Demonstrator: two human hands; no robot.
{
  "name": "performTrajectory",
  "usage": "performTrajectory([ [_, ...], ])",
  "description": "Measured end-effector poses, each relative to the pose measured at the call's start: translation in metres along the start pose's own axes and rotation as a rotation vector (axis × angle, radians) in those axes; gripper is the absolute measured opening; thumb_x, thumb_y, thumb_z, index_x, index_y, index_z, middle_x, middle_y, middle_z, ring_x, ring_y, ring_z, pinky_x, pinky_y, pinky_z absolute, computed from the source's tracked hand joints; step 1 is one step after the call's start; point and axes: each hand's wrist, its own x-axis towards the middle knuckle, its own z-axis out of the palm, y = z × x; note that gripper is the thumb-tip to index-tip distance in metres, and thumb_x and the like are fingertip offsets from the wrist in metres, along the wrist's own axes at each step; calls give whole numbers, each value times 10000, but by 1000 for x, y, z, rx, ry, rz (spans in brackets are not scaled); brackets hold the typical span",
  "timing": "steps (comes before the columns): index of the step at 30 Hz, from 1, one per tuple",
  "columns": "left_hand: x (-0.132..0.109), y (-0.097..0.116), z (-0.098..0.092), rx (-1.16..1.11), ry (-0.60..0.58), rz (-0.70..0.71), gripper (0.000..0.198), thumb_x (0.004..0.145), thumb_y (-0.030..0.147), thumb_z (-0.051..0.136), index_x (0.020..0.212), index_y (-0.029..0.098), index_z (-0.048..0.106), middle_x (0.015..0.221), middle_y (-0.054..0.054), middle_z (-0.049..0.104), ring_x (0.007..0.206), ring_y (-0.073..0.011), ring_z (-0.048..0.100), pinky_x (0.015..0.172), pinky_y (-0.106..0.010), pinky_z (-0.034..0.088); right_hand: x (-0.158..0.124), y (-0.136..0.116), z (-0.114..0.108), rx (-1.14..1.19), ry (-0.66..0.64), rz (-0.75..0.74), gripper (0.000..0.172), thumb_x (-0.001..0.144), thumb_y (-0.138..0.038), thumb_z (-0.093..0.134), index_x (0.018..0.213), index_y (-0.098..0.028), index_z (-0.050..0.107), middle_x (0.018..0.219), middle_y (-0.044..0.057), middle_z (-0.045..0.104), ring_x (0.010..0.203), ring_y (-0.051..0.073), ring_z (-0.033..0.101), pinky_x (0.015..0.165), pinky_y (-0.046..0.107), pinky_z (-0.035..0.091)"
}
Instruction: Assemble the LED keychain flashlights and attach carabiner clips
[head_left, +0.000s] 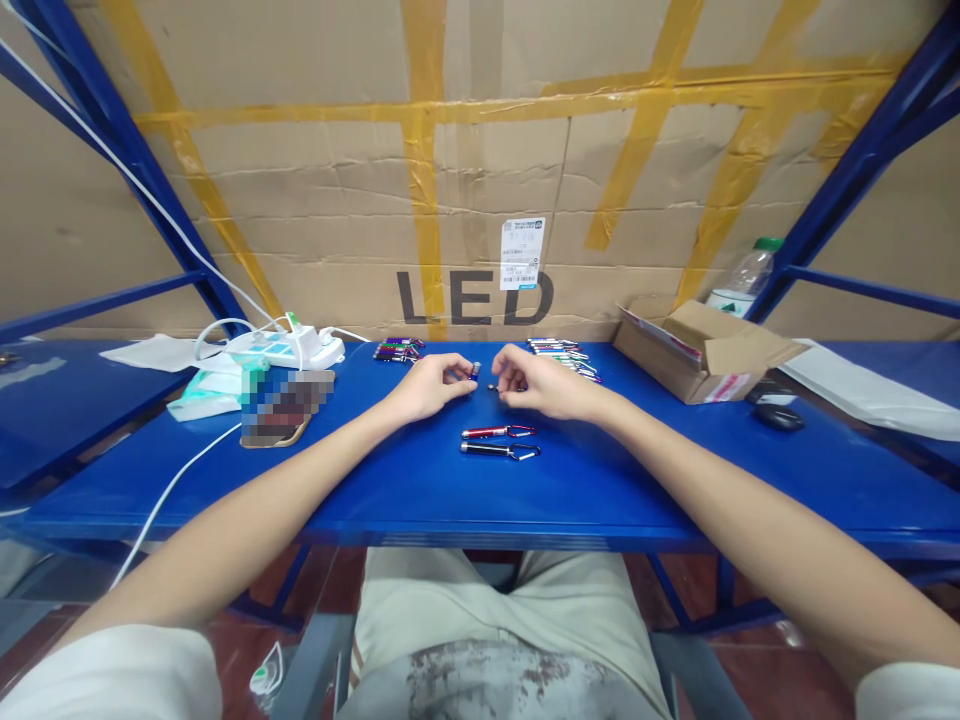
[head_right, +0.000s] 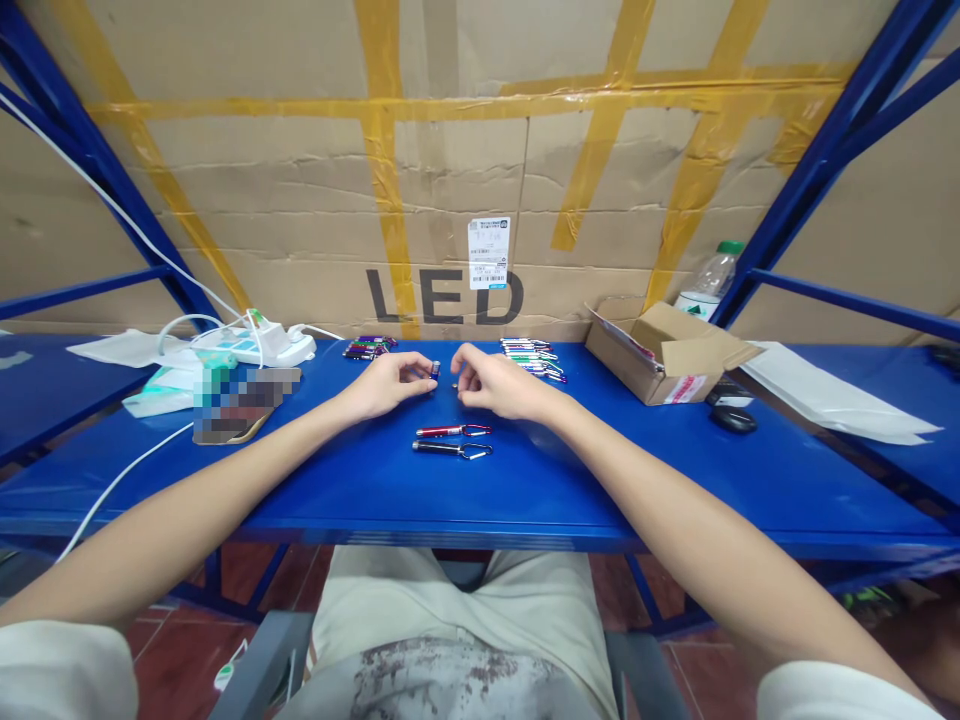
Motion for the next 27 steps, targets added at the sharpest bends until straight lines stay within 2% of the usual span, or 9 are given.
performTrajectory([
  [3,0,-1,8,-146,-51,3,372,789,379,916,1049,149,782,973,-81,821,913,-219,758,895,-375,603,0,-4,-8,102,129,-18,358,852,-217,718,1147,-260,521,944,10,755,825,194,714,787,341,581],
  [6,-3,1,16,-196,-92,-3,410,782,400,931,1067,145,784,976,-86,818,894,-213,756,894,-378,600,0,-8,-11,181,179,-42,416,844,-235,742,1186,-268,507,958,10,746,827,198,706,807,364,584],
  [13,-8,5,22,-80,-114,89,349,833,410,870,1061,155,799,967,-71,816,828,-187,702,820,-330,550,1,-13,-5,217,168,-62,418,845,-234,751,1189,-261,515,981,16,723,831,192,692,809,373,581],
  [27,-9,9,24,-50,-124,118,296,842,393,851,1032,171,806,952,-53,812,784,-173,664,763,-305,509,4,-9,1,328,159,-12,457,837,-337,831,1163,-264,520,941,9,729,817,189,696,783,372,581],
])
